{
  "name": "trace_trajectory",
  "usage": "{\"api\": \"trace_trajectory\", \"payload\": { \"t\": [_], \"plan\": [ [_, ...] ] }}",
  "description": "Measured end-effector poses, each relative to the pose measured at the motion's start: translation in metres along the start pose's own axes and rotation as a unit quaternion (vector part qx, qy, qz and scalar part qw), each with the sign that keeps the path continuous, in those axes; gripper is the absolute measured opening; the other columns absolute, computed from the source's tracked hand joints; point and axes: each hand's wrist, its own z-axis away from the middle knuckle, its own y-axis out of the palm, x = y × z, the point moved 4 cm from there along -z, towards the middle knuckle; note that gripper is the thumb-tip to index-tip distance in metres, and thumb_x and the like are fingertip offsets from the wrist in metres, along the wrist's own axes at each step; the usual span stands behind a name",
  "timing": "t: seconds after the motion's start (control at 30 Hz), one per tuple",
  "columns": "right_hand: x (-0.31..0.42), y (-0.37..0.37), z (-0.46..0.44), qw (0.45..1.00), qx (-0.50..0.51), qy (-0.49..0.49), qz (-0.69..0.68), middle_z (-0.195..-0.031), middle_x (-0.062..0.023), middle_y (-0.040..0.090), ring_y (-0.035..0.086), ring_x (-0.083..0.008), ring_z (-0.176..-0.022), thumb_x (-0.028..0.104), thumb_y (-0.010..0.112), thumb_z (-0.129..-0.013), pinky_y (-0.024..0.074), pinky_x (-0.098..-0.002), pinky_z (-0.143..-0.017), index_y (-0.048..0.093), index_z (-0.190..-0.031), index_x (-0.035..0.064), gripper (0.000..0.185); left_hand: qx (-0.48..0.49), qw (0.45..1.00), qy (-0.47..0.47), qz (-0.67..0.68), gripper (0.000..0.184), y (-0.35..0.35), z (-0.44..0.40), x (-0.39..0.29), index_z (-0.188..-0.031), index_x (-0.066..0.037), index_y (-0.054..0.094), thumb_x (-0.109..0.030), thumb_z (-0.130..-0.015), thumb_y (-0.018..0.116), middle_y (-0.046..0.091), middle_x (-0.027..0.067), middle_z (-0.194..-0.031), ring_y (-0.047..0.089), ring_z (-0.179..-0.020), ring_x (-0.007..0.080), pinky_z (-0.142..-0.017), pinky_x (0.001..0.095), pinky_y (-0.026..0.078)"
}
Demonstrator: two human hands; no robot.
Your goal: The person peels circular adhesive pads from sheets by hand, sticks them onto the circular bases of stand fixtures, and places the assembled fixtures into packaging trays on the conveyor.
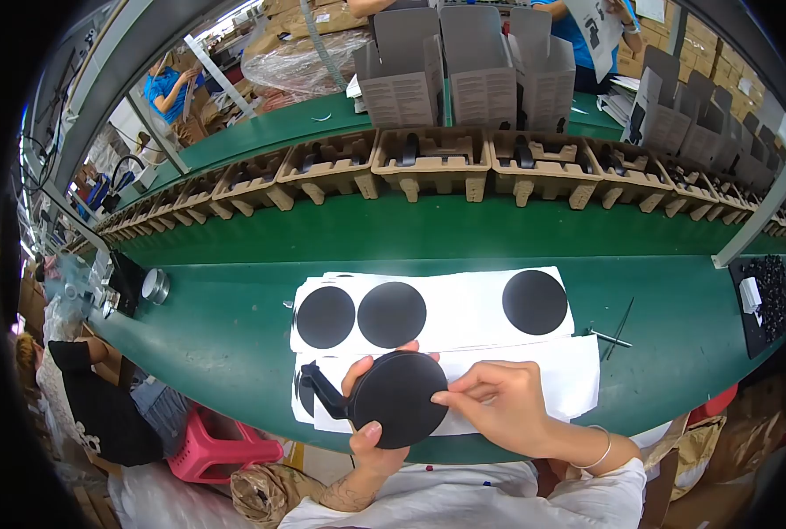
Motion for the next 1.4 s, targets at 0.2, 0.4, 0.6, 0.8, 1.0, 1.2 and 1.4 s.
{"api": "trace_trajectory", "payload": {
  "t": [0.2,0.4,0.6,0.8,1.0,1.2,1.4],
  "plan": [
    [0.010,-0.003,-0.002,0.921,-0.116,-0.278,0.246,-0.078,-0.0113,0.067,0.067,-0.0219,-0.067,0.018,0.083,-0.065,0.0539,-0.0265,-0.056,0.065,-0.085,-0.0006,0.032,-0.064,0.992,-0.044,0.102,0.071,-0.005,0.000,-0.009,-0.139,-0.024,0.027,-0.048,-0.076,0.049,0.039,0.0280,-0.134,0.045,-0.117,0.0490,-0.093,0.0565,0.044],
    [0.029,0.043,0.018,0.807,-0.008,-0.495,0.324,-0.105,-0.0169,0.065,0.065,-0.0291,-0.097,0.012,0.061,-0.080,0.0545,-0.0341,-0.081,0.065,-0.106,-0.0001,0.030,-0.090,0.993,-0.002,0.082,0.074,-0.004,-0.004,-0.013,-0.141,-0.022,0.025,-0.052,-0.078,0.048,0.037,0.0271,-0.136,0.045,-0.118,0.0470,-0.098,0.0553,0.040],
    [0.031,0.031,0.008,0.829,-0.052,-0.500,0.245,-0.102,-0.0185,0.066,0.067,-0.0278,-0.089,0.004,0.061,-0.073,0.0579,-0.0333,-0.073,0.065,-0.106,-0.0002,0.034,0.016,0.998,0.059,0.033,0.107,-0.020,-0.007,0.000,-0.140,-0.013,0.023,-0.063,-0.060,0.074,0.037,0.0197,-0.137,0.048,-0.118,0.0360,-0.100,0.0489,0.040],
    [0.019,0.011,-0.052,0.971,-0.115,-0.205,0.037,-0.085,-0.0168,0.069,0.070,-0.0177,-0.071,0.006,0.070,-0.075,0.0526,-0.0263,-0.058,0.064,-0.104,-0.0047,0.031,0.042,0.993,-0.085,0.074,0.115,-0.028,-0.023,0.012,-0.142,-0.005,0.019,-0.049,-0.057,0.082,0.034,0.0199,-0.138,0.036,-0.129,0.0320,-0.110,0.0422,0.028],
    [-0.025,-0.070,-0.221,0.924,-0.281,-0.141,0.220,-0.091,-0.0263,0.064,0.065,-0.0336,-0.075,0.000,0.065,-0.075,0.0502,-0.0388,-0.069,0.058,-0.116,-0.0041,0.042,0.052,0.969,-0.040,-0.237,0.086,-0.033,-0.007,-0.040,-0.134,-0.003,0.033,-0.028,-0.064,0.077,0.037,0.0233,-0.138,0.039,-0.128,0.0346,-0.107,0.0456,0.028],
    [-0.098,-0.113,-0.325,0.888,-0.304,0.070,0.338,-0.103,-0.0288,0.061,0.058,-0.0430,-0.100,-0.002,0.062,-0.070,0.0489,-0.0448,-0.087,0.062,-0.109,-0.0038,0.039,0.093,0.899,0.180,-0.389,0.057,-0.049,0.003,-0.091,-0.115,-0.004,0.052,-0.009,-0.063,0.075,0.051,0.0253,-0.121,0.051,-0.115,0.0357,-0.098,0.0481,0.039],
    [-0.112,-0.077,-0.328,0.837,-0.247,0.009,0.488,-0.087,-0.0228,0.065,0.064,-0.0390,-0.084,0.014,0.068,-0.076,0.0530,-0.0429,-0.074,0.065,-0.082,-0.0039,0.019,0.249,0.767,0.273,-0.524,0.036,0.012,-0.022,-0.128,-0.099,-0.019,0.062,-0.011,-0.065,0.074,0.060,0.0121,-0.110,0.060,-0.104,0.0348,-0.088,0.0500,0.045]
  ]
}}
